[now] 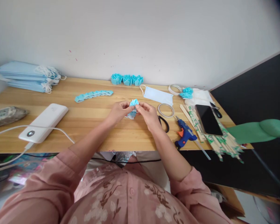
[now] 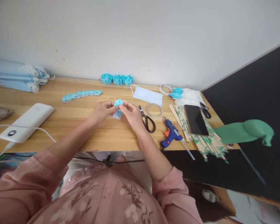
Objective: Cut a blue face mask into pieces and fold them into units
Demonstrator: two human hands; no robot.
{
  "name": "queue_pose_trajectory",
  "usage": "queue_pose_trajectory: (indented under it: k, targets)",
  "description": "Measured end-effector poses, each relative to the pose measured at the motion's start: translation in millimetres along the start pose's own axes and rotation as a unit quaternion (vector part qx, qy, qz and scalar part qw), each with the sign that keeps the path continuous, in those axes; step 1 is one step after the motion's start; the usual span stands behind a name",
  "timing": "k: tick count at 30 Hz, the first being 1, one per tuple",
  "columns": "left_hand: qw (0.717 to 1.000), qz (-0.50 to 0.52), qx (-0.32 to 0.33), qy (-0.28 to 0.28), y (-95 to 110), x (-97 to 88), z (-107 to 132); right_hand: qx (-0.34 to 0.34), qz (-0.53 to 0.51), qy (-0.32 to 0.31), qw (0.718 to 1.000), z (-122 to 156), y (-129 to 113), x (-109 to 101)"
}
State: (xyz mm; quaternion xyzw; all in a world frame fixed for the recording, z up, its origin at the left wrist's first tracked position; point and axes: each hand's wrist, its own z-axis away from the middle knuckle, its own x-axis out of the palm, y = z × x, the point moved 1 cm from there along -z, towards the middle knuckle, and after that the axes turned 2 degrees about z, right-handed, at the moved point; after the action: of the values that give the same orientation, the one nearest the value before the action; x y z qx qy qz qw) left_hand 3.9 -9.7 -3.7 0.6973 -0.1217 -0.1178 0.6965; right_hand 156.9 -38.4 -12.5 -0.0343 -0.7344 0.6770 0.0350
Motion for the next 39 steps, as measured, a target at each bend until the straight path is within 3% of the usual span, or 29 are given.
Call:
queue_pose_trajectory:
  k: [11, 19, 23, 27, 30, 35, 39]
  targets:
    - [1.000, 0.022, -0.007, 0.002, -2.8, -0.3, -0.4, -0.023, 0.029, 0.024, 0.999, 0.9, 1.1, -0.8]
    - [0.999, 0.043, -0.016, -0.002, -6.8, -1.3, -3.1, 0.067, -0.100, -0.006, 0.993, -1.0, 1.6, 2.6]
    - [1.000, 0.018, -0.008, 0.017, 4.4, -4.6, -4.5, 0.078, -0.117, -0.016, 0.990, -4.1, -8.8, -0.5]
    - [1.000, -0.028, 0.013, 0.003, 29.2, -9.3, -14.6, 0.036, -0.075, -0.021, 0.996, -18.5, -24.8, 1.8]
    - [0.997, -0.067, 0.038, 0.005, 38.1, -17.0, -30.4, -0.003, -0.025, 0.018, 1.000, -39.1, -29.7, 10.2]
    - [0.990, -0.115, 0.072, 0.040, 21.2, -32.5, -55.3, -0.007, -0.027, 0.073, 0.997, -76.0, -23.4, 12.5]
    - [0.995, -0.073, 0.049, 0.049, 7.0, -39.1, -53.4, -0.021, -0.058, 0.096, 0.993, -83.4, -20.6, 2.6]
